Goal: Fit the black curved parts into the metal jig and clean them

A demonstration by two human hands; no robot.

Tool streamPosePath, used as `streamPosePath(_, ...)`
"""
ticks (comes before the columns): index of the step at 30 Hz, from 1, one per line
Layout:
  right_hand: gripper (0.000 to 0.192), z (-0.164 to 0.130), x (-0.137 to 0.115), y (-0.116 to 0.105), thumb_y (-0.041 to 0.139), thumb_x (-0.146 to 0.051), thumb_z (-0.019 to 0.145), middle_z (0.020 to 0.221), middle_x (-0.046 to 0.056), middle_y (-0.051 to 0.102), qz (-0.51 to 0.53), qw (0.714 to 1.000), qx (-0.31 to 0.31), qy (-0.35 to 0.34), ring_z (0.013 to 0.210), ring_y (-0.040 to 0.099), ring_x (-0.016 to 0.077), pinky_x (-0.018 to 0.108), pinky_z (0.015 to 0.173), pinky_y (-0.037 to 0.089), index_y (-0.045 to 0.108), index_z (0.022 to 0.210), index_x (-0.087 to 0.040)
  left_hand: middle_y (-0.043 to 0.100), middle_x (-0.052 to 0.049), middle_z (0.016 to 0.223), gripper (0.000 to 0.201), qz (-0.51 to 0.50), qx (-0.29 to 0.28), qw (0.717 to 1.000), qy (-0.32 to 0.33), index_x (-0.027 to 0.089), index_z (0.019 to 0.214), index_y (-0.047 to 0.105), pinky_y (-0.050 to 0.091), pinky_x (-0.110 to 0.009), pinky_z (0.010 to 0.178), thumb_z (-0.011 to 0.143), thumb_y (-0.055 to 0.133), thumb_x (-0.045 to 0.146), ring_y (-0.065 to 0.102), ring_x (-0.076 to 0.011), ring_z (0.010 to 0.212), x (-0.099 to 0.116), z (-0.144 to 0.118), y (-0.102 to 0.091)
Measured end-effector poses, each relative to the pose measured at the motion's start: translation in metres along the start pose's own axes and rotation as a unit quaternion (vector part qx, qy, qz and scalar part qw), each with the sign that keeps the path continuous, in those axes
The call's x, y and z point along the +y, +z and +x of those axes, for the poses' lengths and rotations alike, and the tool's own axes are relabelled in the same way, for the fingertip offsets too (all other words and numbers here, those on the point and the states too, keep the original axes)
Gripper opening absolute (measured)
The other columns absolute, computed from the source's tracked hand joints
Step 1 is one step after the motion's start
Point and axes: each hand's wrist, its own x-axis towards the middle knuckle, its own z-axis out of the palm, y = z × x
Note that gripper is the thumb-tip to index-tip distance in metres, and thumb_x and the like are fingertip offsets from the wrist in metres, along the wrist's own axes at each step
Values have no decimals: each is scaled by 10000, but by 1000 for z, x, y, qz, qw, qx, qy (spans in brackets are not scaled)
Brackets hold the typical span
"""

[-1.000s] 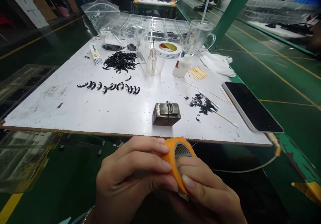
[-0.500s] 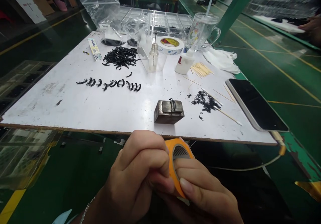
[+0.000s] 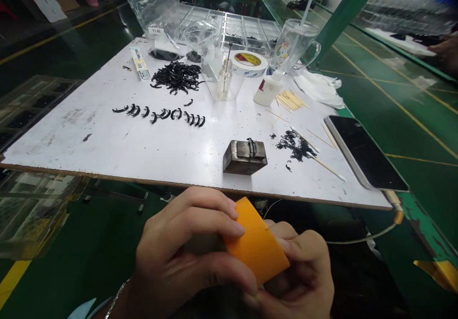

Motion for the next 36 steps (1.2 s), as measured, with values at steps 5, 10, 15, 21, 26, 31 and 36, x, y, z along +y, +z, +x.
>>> streamPosePath(5,384,-7,0,0,794,-425,792,935,44,678,107,985,24,136,693,674,177,277,547,579,563,1068,-290,666,-64,1230,577,4,-80,992,-94,274,1270,636,543,-283,1021,772,790,522,639,-237,1161,-1,2,-4)
streamPosePath(10,414,-5,3,-1,705,-471,858,1137,101,716,100,983,-18,150,954,743,268,378,757,635,566,1201,-286,691,-15,1216,541,-51,-109,975,-188,358,1277,624,613,-231,822,786,792,509,702,-221,1052,-1,2,-7)
streamPosePath(15,478,-1,-10,-6,634,-380,939,1502,70,523,-72,987,-43,139,1396,505,269,382,1127,468,538,1403,-316,684,27,1191,541,-39,-95,980,-172,366,1209,655,565,-183,897,728,889,289,666,-171,1079,1,4,-11)
streamPosePath(21,517,-3,-23,-4,649,-252,928,1499,25,535,-153,969,-38,190,1366,535,268,443,1144,458,508,1404,-399,672,85,1167,482,13,-137,975,-174,396,1187,642,512,-121,903,772,864,292,635,-108,1064,6,9,-13)
streamPosePath(26,504,-2,-24,-3,670,-238,914,1482,23,560,-122,971,-35,204,1350,556,253,406,1098,509,530,1372,-395,677,85,1142,485,26,-142,977,-160,371,1176,647,515,-104,864,754,877,308,639,-97,1014,6,10,-12)
streamPosePath(31,474,2,-23,-5,675,-182,903,1432,-3,607,-119,971,-40,205,1289,608,184,284,1048,532,565,1311,-397,679,81,1162,501,33,-147,978,-146,360,1198,639,504,-110,918,758,873,302,632,-97,1053,4,8,-12)
streamPosePath(36,474,5,-22,-8,665,-130,898,1410,-11,624,-94,972,-54,210,1259,627,149,234,1025,532,578,1284,-390,679,81,1172,499,35,-152,979,-131,358,1210,634,507,-120,934,769,862,321,630,-103,1064,2,8,-13)
